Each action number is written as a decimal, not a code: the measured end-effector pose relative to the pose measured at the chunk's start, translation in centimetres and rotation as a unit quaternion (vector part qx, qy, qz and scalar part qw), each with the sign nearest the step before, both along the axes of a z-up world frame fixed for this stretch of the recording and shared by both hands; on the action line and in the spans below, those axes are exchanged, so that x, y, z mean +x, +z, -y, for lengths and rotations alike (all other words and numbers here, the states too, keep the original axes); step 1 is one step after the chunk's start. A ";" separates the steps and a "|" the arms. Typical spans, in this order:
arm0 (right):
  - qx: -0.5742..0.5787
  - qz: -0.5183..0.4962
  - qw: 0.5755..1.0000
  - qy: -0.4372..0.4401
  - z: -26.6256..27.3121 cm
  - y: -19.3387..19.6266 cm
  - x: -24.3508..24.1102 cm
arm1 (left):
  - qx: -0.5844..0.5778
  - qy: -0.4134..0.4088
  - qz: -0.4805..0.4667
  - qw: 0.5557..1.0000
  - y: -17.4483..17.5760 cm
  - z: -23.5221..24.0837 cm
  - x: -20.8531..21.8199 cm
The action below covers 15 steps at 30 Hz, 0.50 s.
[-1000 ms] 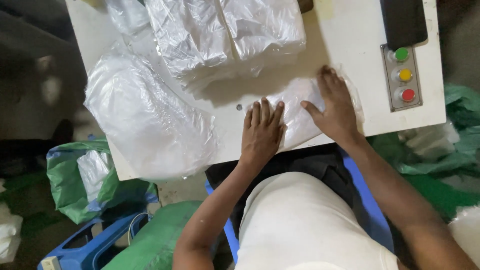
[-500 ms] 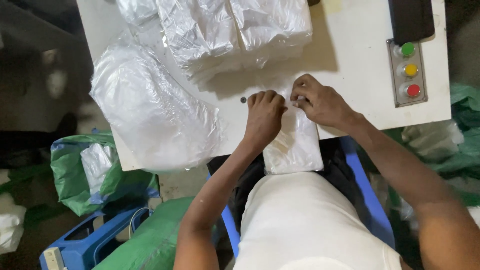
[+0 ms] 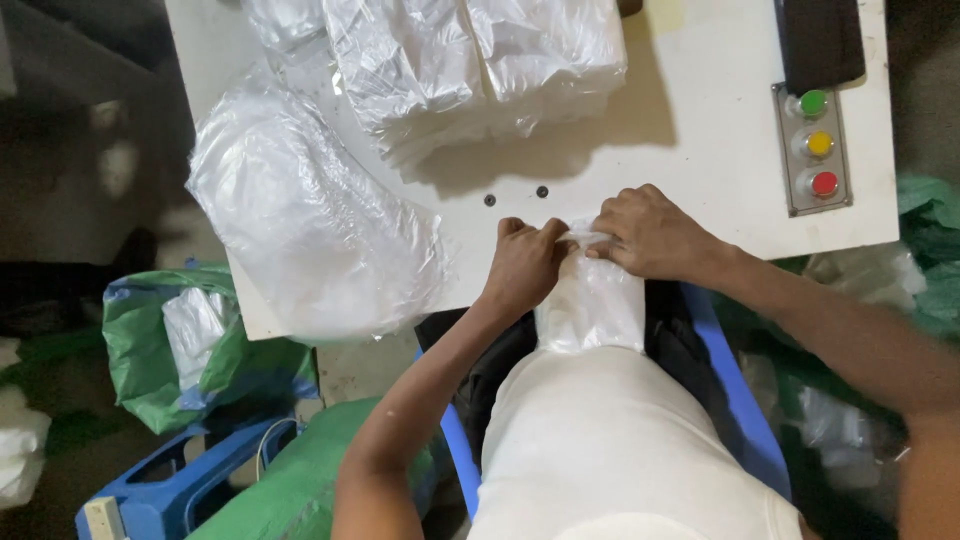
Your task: The person is manually folding and stacking clear plastic bags on a white workbench in a factory setting.
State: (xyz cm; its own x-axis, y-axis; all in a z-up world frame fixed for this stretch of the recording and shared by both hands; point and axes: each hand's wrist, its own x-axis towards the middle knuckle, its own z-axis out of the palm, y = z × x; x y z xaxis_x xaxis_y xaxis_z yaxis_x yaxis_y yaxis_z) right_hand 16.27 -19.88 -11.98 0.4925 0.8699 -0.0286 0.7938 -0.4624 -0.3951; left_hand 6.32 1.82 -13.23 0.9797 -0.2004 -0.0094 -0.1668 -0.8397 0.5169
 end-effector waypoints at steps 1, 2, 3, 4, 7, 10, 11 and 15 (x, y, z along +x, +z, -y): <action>-0.022 -0.001 1.000 -0.016 0.0 -0.8 0.2 | -0.002 0.015 -0.016 1.000 -0.2 -0.2 0.0; -0.046 0.001 0.998 -0.033 0.1 -1.5 0.9 | -0.006 0.029 -0.028 0.999 -0.5 -0.3 0.5; -0.047 0.008 0.998 -0.039 -0.2 0.7 0.7 | -0.007 0.023 -0.020 1.000 0.7 -0.8 1.1; 0.043 -0.112 0.992 -0.037 -0.6 2.7 0.3 | -0.076 0.051 -0.040 0.995 2.0 -1.3 1.5; 0.118 -0.291 0.949 -0.008 -0.9 8.3 0.7 | -0.309 0.081 -0.199 0.927 5.2 -2.5 1.2; 0.047 -0.451 0.891 -0.021 1.5 9.9 4.9 | -0.459 0.148 -0.324 0.814 6.3 -2.5 -0.6; -0.004 -0.538 0.841 -0.062 2.5 9.8 7.1 | -0.460 0.214 -0.310 0.804 6.3 -2.6 -1.2; 0.113 -0.293 0.874 -0.371 5.6 11.6 17.2 | -0.486 0.291 -0.192 0.801 13.5 -3.8 -2.8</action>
State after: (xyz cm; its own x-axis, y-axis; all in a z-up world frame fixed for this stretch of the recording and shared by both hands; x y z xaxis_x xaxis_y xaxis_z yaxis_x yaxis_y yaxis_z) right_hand 33.43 -25.48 -0.33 0.8816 0.3332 -0.3344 -0.0612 -0.6217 -0.7809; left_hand 3.56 5.65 0.26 0.8720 0.1943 -0.4493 0.4350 0.1132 0.8933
